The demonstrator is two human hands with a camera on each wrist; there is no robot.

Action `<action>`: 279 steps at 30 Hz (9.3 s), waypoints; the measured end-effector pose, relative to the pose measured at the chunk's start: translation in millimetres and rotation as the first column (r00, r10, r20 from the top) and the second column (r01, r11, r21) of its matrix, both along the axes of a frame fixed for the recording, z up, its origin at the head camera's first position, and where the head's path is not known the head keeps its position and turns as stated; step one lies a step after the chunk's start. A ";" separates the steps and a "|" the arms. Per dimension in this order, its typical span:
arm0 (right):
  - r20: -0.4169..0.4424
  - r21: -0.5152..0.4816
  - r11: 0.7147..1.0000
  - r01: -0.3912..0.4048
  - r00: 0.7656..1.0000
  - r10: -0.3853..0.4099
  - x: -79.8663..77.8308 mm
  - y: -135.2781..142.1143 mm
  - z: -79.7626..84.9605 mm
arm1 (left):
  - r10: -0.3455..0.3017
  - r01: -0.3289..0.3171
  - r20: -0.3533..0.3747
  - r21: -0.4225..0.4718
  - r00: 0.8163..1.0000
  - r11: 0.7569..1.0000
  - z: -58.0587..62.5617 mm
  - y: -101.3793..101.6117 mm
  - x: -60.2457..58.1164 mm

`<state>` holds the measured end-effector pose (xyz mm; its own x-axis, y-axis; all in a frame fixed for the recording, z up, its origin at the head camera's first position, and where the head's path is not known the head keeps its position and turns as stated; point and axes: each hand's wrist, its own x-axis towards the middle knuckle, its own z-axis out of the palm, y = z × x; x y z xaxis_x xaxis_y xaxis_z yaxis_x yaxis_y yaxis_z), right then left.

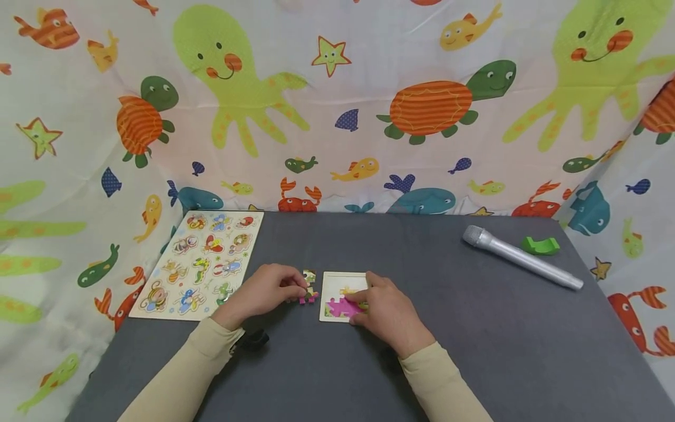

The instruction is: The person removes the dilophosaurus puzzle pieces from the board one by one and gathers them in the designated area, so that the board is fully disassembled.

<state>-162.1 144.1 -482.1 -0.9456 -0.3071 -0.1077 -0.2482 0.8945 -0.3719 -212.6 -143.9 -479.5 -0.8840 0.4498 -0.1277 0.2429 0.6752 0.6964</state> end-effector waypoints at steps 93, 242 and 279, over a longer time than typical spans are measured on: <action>0.108 -0.135 0.990 0.039 0.994 -0.024 -9.0 15.8 1.1 | -0.024 0.022 -0.045 -0.059 0.999 0.998 -19.6 88.1 -0.1; 0.009 -0.011 0.999 0.030 1.000 -0.030 -8.2 20.1 -2.1 | -0.035 0.037 -0.071 0.038 0.997 0.999 -17.8 108.5 2.6; 0.051 0.023 0.998 0.051 0.997 -0.052 -8.5 15.9 -2.8 | 0.101 -0.101 0.022 -0.020 0.995 0.995 4.0 -0.2 10.6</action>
<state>-170.7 160.1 -484.8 -0.9531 -0.2549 -0.1632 -0.1821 0.9137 -0.3632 -202.0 -144.1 -475.4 -0.9215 0.3559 -0.1556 0.1574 0.7083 0.6882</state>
